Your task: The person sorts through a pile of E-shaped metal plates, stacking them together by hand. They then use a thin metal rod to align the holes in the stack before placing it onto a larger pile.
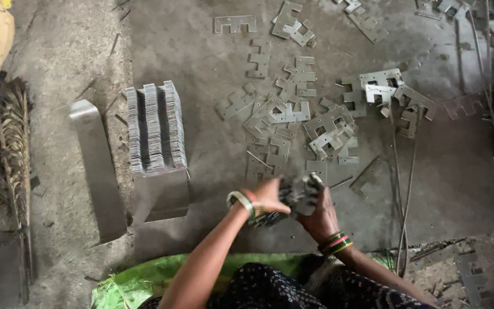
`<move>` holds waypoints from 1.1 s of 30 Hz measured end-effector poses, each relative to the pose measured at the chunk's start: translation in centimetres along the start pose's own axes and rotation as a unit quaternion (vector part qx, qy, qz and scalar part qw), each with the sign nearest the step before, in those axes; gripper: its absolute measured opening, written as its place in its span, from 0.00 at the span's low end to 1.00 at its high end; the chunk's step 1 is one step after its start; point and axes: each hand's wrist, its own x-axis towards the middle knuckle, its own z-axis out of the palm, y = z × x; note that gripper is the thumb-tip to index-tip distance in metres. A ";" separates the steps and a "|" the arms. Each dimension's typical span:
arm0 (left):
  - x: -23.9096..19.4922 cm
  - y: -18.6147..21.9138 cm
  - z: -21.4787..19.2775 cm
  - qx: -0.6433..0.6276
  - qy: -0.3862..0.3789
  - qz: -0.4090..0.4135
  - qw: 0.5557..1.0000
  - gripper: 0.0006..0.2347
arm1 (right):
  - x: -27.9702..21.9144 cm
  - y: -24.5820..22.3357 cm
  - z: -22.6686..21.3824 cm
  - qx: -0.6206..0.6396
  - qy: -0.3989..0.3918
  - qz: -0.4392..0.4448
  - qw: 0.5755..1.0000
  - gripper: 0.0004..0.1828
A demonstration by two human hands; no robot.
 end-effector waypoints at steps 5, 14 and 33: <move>3.2 4.0 1.4 0.135 -0.170 -0.041 0.975 0.25 | -1.6 2.5 -0.4 -0.121 0.061 -0.038 0.990 0.62; 4.2 2.3 5.3 0.193 -0.160 -0.013 0.968 0.31 | -1.7 3.6 -1.9 -0.219 0.068 -0.037 0.973 0.62; -6.5 1.3 10.6 -0.325 0.384 0.026 0.864 0.26 | -0.6 6.6 -1.1 -0.144 -0.129 -0.170 0.966 0.46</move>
